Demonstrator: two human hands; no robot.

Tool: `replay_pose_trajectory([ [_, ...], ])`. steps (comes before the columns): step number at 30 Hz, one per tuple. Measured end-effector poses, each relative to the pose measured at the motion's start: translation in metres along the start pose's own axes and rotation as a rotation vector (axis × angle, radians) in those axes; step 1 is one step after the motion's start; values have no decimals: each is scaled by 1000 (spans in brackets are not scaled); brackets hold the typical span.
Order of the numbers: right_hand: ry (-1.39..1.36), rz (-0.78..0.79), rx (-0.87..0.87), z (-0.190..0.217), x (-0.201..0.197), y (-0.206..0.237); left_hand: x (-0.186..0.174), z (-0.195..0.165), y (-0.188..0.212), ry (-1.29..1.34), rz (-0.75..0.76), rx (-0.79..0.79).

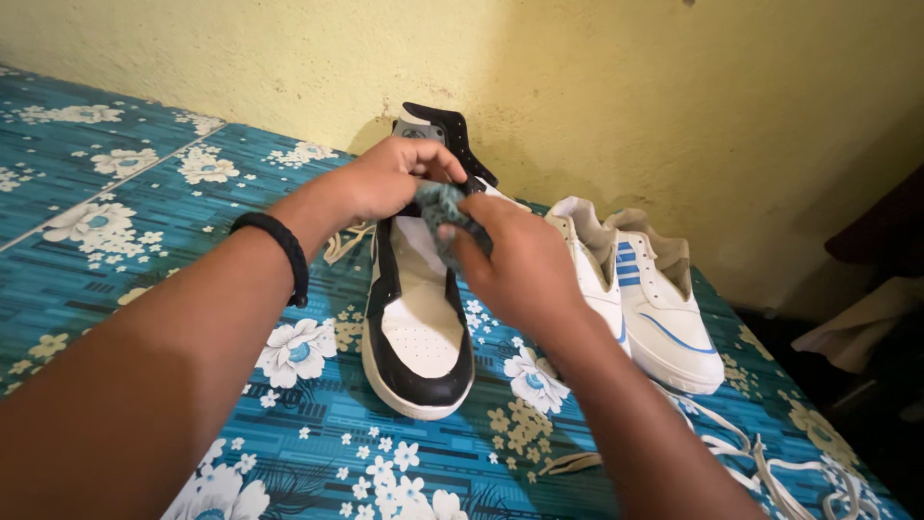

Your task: The person wipes the upper and tongue of a black and white high-top sneaker with a small cloth, working over the toe box, sides, and heel, then threads a white shoelace through the eyelets of the sneaker. Other sneakers and loose laces rest on the bed beside the work.

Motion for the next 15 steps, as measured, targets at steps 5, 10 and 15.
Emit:
replay_pose_trajectory([
  [5,-24,91,36,-6,31,1,-6,4,2,67,-40,44],
  [10,-45,468,-27,1,37,10,-7,4,3,58,-82,89],
  [15,-245,809,32,-3,31,27,-4,4,2,29,-122,87],
])
Point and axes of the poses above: each hand's wrist, its own y-axis away from the middle knuckle, its own x-axis out of the palm, z = x × y, the point moved 6 cm from there along -y, towards the middle knuckle, and after that the axes turned 7 degrees about y, right-handed, at the moved point
